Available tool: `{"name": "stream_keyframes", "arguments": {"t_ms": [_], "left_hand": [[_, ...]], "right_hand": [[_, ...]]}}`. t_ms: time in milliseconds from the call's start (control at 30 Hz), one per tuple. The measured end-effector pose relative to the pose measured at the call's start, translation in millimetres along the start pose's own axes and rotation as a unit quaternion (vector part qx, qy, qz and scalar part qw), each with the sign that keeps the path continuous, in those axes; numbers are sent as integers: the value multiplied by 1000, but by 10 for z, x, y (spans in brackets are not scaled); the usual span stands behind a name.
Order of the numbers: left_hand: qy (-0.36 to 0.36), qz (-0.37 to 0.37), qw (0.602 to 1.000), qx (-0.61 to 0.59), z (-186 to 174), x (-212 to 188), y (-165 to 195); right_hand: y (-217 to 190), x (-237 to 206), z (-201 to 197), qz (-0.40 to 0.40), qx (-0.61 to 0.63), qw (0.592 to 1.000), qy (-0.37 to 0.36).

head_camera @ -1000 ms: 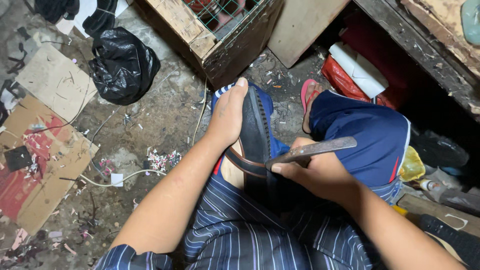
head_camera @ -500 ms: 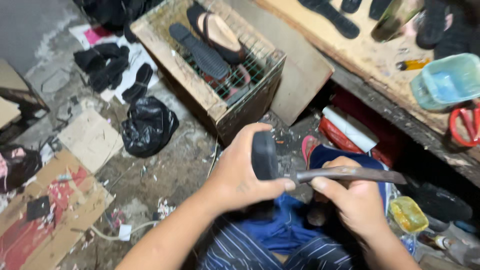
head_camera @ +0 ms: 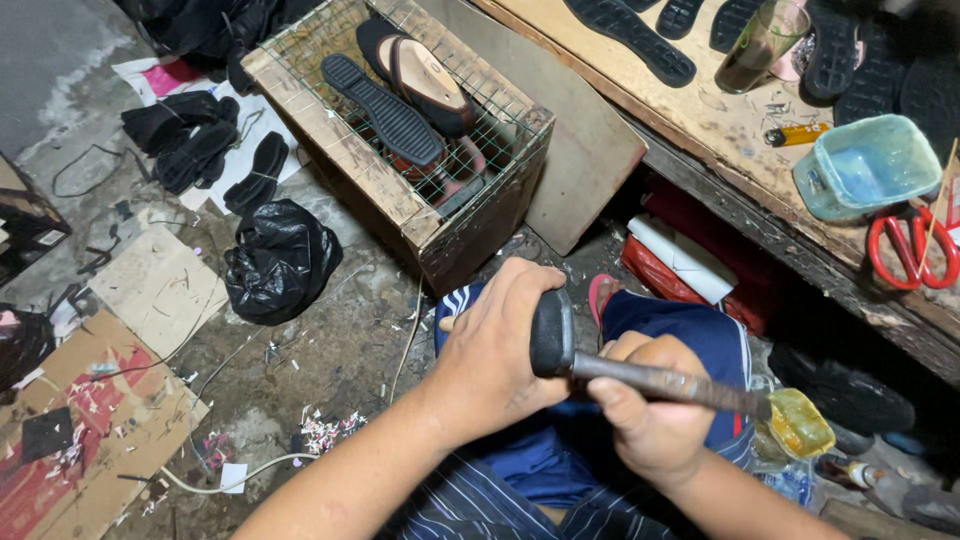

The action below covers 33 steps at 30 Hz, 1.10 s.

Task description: The person sits on the floor of a shoe workshop and attaches rubber soles to shoe uppers. They pick up a sole, align it with the upper resting on their lap, press the pieces together, and repeatedly hammer around the sole edge with a hand tool to secure it, handling shoes one at a time.

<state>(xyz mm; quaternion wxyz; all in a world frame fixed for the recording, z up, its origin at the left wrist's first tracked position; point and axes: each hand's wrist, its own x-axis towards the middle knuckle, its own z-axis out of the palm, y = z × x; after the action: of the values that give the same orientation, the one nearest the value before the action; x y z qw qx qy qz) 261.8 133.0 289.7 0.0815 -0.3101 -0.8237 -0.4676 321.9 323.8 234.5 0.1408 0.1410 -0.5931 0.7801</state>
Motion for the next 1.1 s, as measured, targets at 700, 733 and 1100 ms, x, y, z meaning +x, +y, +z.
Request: {"name": "stream_keyframes", "arguments": {"t_ms": [700, 733, 1100], "left_hand": [[59, 28, 998, -21, -36, -423, 207], [128, -72, 967, -206, -5, -478, 229], [308, -396, 499, -707, 337, -1008, -100]], "right_hand": [[-306, -79, 85, 87, -42, 988, -117], [-273, -131, 142, 80, -13, 987, -137], [190, -426, 236, 124, -226, 937, -236]]}}
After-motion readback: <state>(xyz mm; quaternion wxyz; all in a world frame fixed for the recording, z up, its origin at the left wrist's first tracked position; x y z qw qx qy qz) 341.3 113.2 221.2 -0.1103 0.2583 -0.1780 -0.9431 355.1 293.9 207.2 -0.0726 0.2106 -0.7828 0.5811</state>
